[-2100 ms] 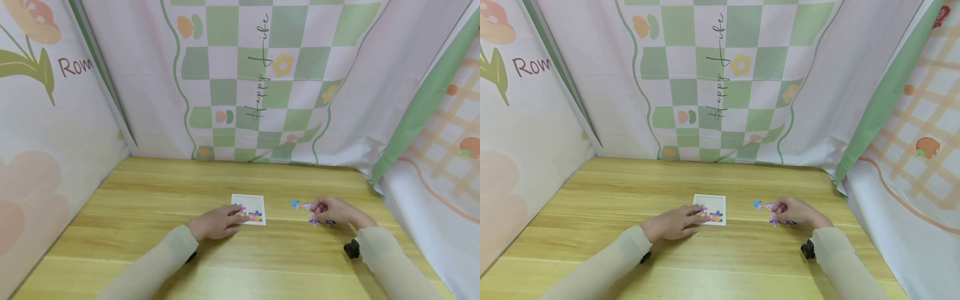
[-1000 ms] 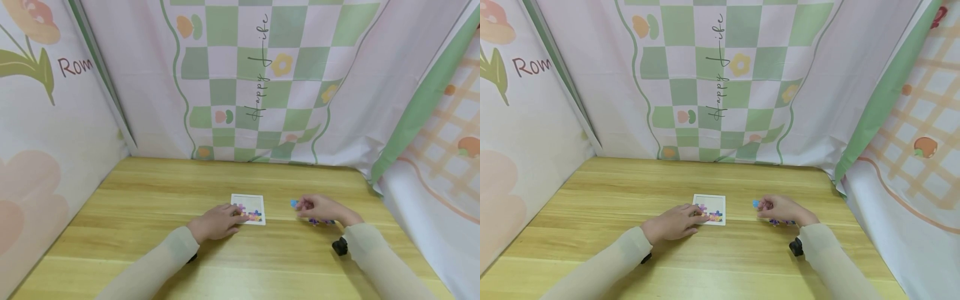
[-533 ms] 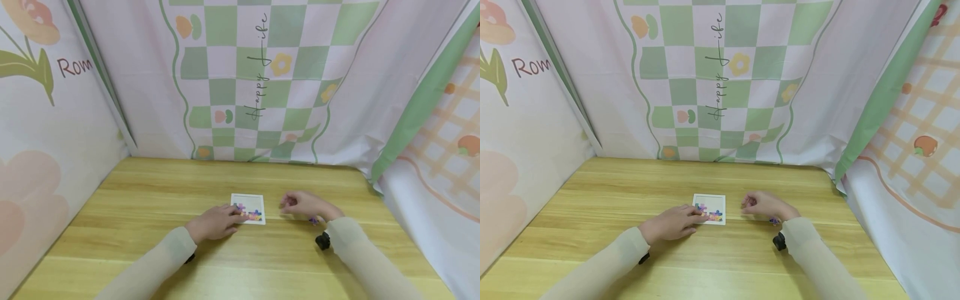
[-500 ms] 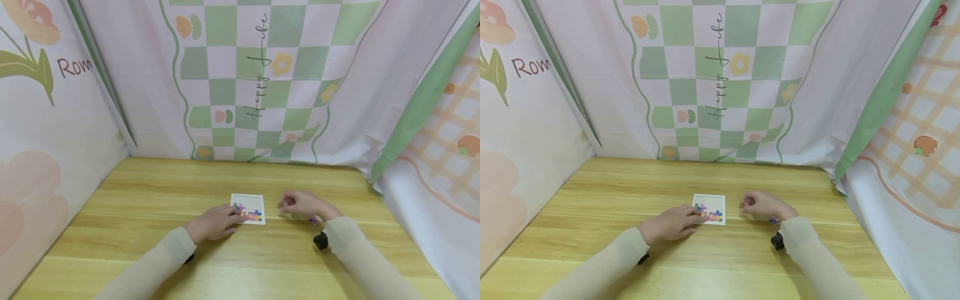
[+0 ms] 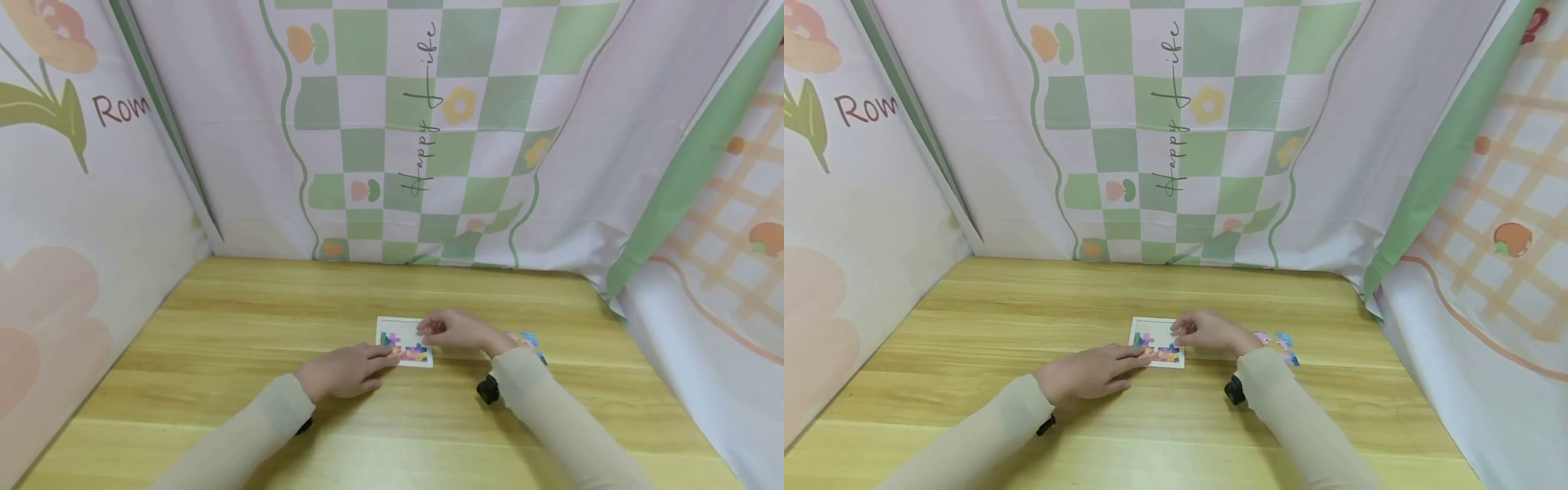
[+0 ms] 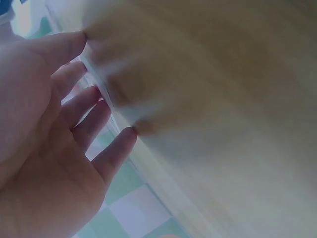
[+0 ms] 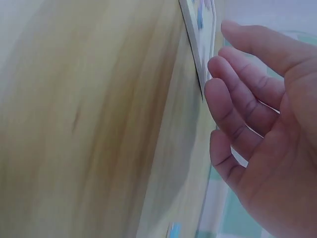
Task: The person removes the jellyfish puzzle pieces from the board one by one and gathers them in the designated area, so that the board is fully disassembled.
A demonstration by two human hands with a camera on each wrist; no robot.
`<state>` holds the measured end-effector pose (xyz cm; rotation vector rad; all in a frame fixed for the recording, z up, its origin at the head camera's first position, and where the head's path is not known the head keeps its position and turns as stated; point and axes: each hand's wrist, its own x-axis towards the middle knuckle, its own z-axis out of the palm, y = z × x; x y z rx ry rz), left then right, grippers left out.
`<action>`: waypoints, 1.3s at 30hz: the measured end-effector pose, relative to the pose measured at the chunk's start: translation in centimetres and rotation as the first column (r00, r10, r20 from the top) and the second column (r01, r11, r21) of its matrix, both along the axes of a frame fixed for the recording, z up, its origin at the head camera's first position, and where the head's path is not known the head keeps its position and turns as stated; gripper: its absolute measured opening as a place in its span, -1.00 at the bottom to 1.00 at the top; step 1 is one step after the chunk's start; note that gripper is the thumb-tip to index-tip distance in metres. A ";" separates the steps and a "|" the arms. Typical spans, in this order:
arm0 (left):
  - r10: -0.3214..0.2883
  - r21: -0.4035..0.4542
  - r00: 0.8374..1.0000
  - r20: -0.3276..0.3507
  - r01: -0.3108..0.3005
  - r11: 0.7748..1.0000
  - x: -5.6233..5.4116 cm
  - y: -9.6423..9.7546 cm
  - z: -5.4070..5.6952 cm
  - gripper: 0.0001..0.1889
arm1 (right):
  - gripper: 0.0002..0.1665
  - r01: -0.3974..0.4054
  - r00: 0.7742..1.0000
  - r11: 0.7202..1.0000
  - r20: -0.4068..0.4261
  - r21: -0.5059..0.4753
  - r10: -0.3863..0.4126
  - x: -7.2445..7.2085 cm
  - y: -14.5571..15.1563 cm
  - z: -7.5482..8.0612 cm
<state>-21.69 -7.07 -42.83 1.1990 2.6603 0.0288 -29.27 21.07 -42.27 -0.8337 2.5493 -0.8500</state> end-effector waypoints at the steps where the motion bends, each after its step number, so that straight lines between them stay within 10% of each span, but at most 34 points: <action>1: 0.000 0.000 1.000 0.001 0.000 1.000 0.0 0.0 0.0 -0.42 | -0.62 -0.004 1.000 1.000 -0.001 0.003 0.004 0.0 -0.4 0.0; 39: -0.016 -0.013 1.000 -0.008 0.015 1.000 -0.1 -0.3 -0.3 -0.39 | -0.72 0.015 0.998 1.000 0.055 -0.013 -0.015 -0.4 -5.7 -0.7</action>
